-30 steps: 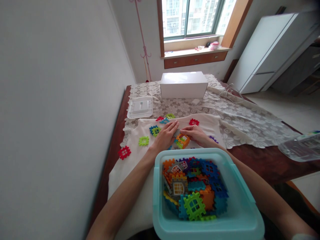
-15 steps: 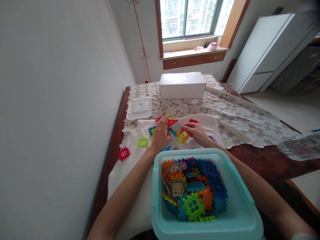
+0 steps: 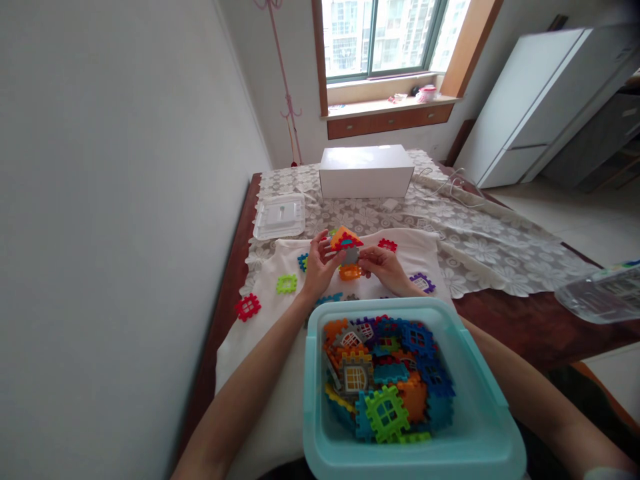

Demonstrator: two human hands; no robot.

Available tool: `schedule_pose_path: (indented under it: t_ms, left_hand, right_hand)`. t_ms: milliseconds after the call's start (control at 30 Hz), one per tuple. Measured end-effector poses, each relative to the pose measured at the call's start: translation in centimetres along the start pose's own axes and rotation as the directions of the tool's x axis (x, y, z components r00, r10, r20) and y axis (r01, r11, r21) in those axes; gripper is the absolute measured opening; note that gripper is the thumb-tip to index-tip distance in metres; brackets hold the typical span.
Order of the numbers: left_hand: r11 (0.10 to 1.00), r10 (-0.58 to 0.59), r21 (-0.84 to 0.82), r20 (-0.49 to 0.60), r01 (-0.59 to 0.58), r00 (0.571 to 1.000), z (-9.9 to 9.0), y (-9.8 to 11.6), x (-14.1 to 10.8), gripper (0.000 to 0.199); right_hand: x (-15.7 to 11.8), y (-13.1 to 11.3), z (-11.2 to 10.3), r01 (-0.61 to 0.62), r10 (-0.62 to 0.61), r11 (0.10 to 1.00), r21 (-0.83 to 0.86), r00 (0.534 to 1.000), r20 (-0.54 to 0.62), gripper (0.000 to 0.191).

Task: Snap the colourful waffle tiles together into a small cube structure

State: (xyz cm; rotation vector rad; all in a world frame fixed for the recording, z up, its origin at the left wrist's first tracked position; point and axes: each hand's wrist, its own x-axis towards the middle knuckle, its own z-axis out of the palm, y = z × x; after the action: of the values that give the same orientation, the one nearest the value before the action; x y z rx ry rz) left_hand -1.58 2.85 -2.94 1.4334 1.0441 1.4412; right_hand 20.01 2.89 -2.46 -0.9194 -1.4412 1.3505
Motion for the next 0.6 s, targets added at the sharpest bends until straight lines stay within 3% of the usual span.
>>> schedule_pose_path:
  t_ms: [167, 433, 600]
  left_hand:
    - [0.983, 0.132, 0.126, 0.031, -0.135, 0.991, 0.3, 0.6, -0.4, 0.079]
    - [0.986, 0.112, 0.123, 0.032, -0.115, 0.993, 0.3, 0.3, -0.5, 0.076]
    - [0.983, 0.099, 0.152, 0.032, -0.103, 0.995, 0.2, 0.2, -0.5, 0.077]
  right_hand:
    - [0.1, 0.9, -0.3, 0.068, -0.059, 0.988, -0.139, 0.996, 0.063, 0.04]
    - [0.3, 1.0, -1.3, 0.145, -0.117, 0.931, -0.334, 0.988, 0.102, 0.029]
    - [0.1, 0.6, -1.0, 0.18, -0.143, 0.914, -0.363, 0.982, 0.126, 0.03]
